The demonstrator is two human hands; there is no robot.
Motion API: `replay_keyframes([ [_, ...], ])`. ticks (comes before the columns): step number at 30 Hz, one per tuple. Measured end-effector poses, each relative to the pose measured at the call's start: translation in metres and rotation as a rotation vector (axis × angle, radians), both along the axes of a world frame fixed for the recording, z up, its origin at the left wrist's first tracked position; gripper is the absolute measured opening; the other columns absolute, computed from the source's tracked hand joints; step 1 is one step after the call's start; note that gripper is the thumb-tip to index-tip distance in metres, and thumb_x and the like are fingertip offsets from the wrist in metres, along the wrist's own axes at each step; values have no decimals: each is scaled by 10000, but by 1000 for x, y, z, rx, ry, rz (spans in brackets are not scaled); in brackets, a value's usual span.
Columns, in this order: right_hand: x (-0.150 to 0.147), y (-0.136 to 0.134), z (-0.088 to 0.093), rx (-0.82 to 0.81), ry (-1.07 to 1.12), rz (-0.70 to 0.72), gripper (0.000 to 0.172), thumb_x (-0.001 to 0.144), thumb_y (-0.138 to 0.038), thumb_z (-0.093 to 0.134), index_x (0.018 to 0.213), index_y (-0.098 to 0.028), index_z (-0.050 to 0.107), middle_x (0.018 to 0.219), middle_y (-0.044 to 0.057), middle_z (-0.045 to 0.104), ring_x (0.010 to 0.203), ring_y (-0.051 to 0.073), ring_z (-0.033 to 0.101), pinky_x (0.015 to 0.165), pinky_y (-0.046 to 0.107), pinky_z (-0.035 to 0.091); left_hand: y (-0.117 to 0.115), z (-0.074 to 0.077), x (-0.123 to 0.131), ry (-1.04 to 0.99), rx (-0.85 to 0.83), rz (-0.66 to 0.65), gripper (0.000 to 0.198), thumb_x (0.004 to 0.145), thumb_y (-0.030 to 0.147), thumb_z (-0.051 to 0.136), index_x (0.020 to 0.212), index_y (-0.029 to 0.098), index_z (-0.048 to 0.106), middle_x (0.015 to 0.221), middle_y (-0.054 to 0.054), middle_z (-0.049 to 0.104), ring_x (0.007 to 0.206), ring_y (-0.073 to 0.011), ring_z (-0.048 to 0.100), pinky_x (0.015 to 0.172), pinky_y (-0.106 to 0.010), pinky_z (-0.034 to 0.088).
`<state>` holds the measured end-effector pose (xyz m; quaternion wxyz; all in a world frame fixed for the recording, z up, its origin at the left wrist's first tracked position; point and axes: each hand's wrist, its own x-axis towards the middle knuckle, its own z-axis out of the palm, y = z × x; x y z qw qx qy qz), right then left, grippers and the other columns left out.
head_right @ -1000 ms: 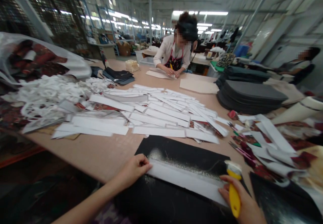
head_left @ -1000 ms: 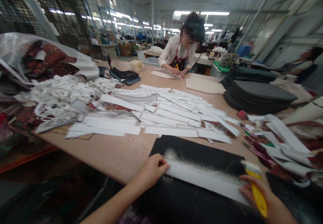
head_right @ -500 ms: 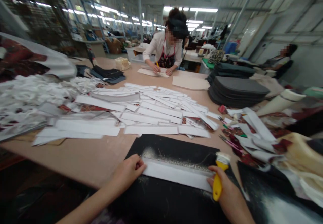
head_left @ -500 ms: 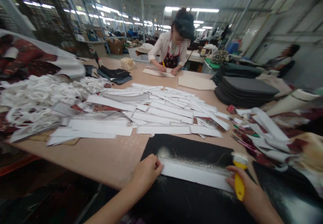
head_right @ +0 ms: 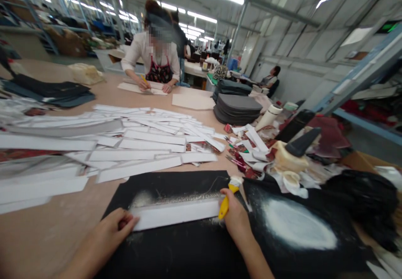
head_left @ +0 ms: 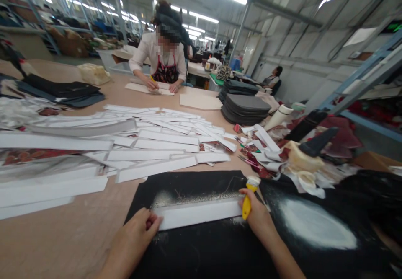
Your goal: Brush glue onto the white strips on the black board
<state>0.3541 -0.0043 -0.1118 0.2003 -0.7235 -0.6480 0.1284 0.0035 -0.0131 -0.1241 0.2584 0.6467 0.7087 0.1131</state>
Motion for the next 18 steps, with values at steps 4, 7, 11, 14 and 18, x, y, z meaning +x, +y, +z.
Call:
replay_keyframes([
  [4,-4,0,4,-28,-88,-6,286,840,-272,409,1099,-214,519,783,30,635,687,195,630,612,288,467,0,-1,0,-2,9,-5,250,818,412,399,719,213,512,709,0,580,666,-164,561,599,-257,350],
  [7,-8,-1,5,-26,-149,21,292,859,-227,387,1120,-199,513,869,56,652,751,196,639,650,294,480,1,-1,0,14,5,-12,251,823,407,398,718,212,514,719,-1,580,674,-166,565,600,-259,355],
  [11,-10,-2,0,29,-260,73,345,826,-80,377,1128,-167,520,962,84,652,845,195,635,723,300,493,-1,-2,1,58,18,-40,244,842,396,398,724,218,516,707,6,579,660,-162,574,588,-255,362],
  [14,-13,-1,4,99,-424,120,461,755,38,354,1138,-137,543,929,105,643,864,214,620,755,324,491,-5,-4,2,178,192,-84,221,856,368,412,760,212,536,747,-14,591,698,-176,583,609,-269,380],
  [18,-37,-7,30,221,-506,137,435,780,5,371,1117,-156,594,779,105,626,754,251,600,683,389,482,-13,-3,7,307,766,-219,255,896,306,382,1035,179,553,949,-72,614,853,-212,572,731,-316,404],
])
